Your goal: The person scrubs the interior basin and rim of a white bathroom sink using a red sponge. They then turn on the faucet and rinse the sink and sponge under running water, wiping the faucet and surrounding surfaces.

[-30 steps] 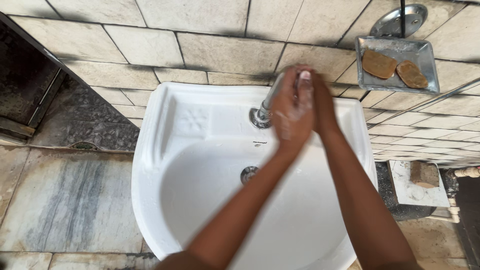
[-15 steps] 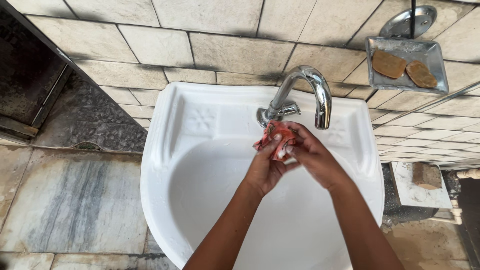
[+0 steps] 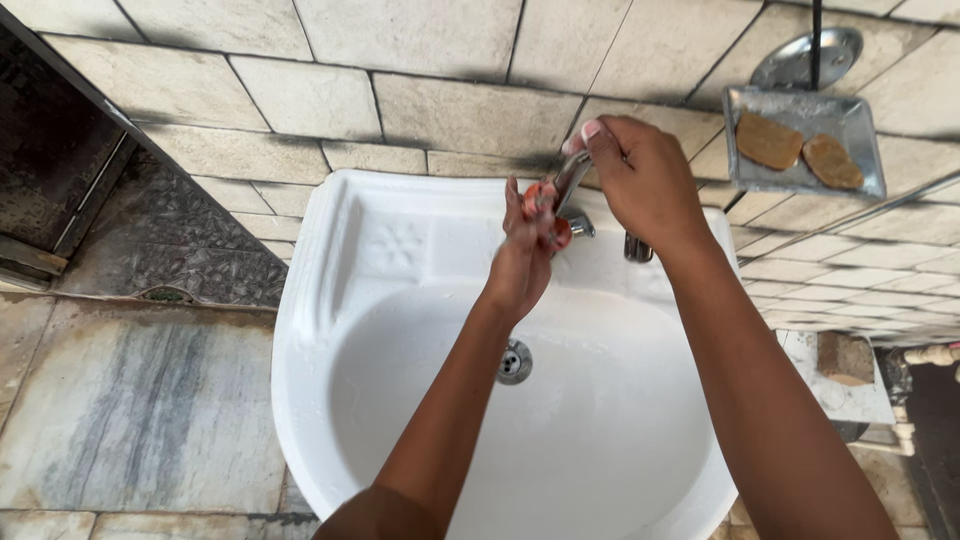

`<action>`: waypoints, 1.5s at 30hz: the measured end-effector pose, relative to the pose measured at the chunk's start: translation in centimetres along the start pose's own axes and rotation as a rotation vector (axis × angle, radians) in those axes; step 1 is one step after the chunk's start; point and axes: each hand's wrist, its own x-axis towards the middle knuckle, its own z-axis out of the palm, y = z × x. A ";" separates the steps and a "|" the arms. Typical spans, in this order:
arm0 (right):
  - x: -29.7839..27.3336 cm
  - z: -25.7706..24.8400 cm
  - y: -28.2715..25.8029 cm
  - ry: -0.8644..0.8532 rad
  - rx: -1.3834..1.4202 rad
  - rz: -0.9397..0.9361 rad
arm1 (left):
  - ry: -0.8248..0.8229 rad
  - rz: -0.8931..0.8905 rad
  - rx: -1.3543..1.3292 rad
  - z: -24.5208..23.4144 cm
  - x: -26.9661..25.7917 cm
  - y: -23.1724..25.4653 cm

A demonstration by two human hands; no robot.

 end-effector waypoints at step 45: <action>0.3 0.6 2.4 0.033 0.295 -0.038 | 0.265 0.641 1.497 4.8 1.1 0.2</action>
